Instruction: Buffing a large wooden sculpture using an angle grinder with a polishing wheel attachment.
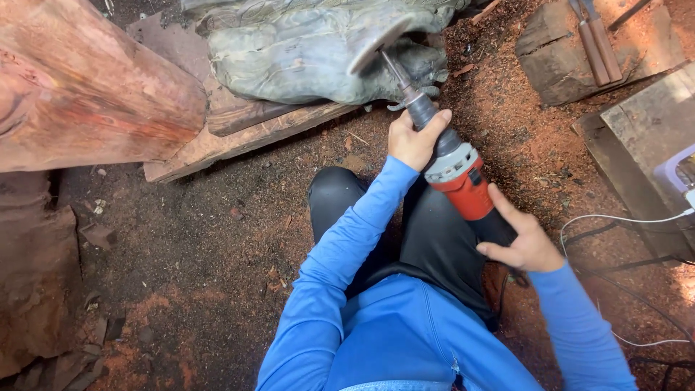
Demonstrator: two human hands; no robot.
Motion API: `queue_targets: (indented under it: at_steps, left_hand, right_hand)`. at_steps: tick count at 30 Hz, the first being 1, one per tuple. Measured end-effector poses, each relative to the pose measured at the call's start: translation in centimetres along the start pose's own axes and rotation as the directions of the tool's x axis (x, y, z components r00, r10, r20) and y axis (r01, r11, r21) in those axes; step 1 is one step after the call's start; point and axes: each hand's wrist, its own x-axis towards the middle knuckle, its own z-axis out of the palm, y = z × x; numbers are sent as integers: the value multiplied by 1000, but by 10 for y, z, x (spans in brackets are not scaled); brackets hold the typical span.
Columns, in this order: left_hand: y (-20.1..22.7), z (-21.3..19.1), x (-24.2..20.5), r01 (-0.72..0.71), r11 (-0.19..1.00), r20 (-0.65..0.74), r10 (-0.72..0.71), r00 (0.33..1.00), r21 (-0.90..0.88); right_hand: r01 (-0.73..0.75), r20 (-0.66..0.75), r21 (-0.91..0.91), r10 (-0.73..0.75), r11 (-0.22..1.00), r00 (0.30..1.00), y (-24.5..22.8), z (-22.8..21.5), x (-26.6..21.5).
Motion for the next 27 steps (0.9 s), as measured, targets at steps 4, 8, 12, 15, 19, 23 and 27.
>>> queue_targets:
  at_steps: [4,8,12,15,19,23,27]
  left_hand:
    - [18,8,-10,-84,994,40,87,995,-63]
    - [18,26,-8,18,983,40,-11,999,-180]
    - [14,35,-6,63,970,12,-62,998,-234]
    - [12,37,-3,56,961,5,-56,998,-272]
    - [13,38,-3,68,957,26,-64,998,-281]
    - [8,39,-5,54,961,19,-50,999,-272]
    - [9,37,-8,68,960,42,-59,997,-272]
  right_hand:
    - [-127,105,-205,151,971,983,2,-49,7]
    - [-221,123,-335,275,916,954,-5,-86,14]
    - [-270,140,-345,334,899,932,-9,-104,24]
    - [-283,136,-395,360,874,923,-10,-109,32]
    - [-332,121,-358,396,873,910,-9,-108,33]
    - [-304,140,-378,379,874,915,-3,-109,26]
    - [-258,160,-389,340,884,926,-1,-111,25]
